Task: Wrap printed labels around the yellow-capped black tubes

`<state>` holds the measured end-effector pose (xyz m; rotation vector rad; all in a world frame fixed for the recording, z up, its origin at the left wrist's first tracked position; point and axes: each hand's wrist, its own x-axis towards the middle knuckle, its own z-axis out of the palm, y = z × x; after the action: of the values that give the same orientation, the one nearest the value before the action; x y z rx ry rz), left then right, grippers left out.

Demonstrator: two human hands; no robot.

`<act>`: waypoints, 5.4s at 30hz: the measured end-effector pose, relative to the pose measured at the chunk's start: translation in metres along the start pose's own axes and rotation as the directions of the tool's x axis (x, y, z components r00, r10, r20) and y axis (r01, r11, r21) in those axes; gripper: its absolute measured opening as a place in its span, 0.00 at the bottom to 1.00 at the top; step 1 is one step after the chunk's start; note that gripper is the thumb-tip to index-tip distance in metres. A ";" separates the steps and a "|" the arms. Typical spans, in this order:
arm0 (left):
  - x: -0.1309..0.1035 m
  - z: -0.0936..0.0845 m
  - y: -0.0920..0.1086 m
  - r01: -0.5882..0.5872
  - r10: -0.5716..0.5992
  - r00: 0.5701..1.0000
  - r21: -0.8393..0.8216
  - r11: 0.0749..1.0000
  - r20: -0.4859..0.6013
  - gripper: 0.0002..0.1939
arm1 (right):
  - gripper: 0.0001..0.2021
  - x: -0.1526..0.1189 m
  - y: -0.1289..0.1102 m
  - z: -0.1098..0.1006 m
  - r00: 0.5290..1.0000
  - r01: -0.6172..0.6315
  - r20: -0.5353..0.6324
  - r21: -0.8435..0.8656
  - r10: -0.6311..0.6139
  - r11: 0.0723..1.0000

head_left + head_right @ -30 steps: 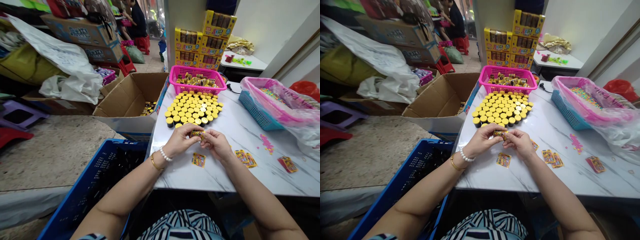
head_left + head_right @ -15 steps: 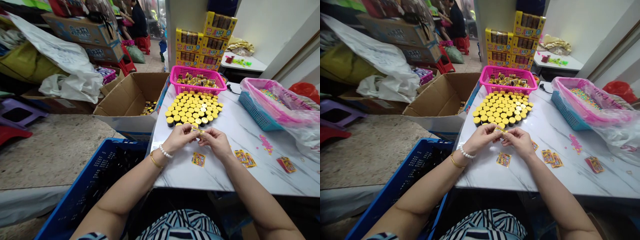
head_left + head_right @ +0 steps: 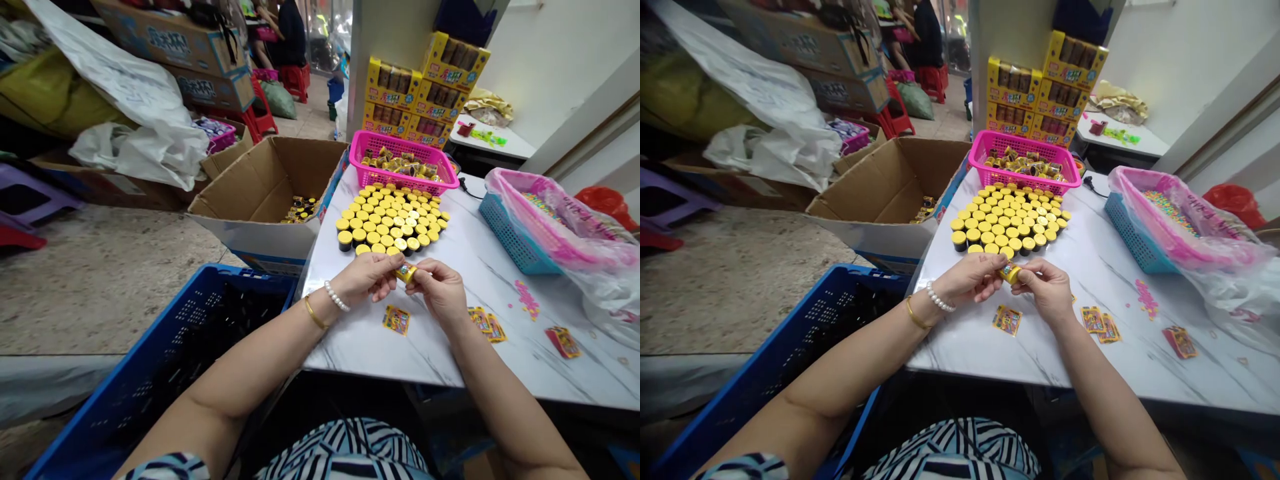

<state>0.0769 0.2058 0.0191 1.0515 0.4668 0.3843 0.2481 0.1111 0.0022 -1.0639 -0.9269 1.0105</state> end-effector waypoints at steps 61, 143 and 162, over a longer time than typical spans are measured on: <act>-0.004 0.010 0.000 -0.233 0.281 0.948 0.278 0.932 -0.146 0.23 | 0.07 0.000 -0.022 0.004 0.954 0.224 -0.038 -0.562 -0.296 0.796; -0.017 0.021 -0.010 -0.411 0.762 0.607 0.732 0.544 -0.226 0.05 | 0.10 -0.002 -0.001 0.008 0.969 0.178 -0.036 -0.583 -0.244 0.793; -0.081 0.031 -0.042 -0.202 0.589 0.654 0.641 0.740 -0.474 0.08 | 0.14 -0.030 0.001 0.037 0.961 -0.073 0.251 -0.160 0.112 0.985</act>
<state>0.0293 0.1225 0.0092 1.5883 1.0177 1.1212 0.2052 0.0913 0.0061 -1.1245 -1.1896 1.1928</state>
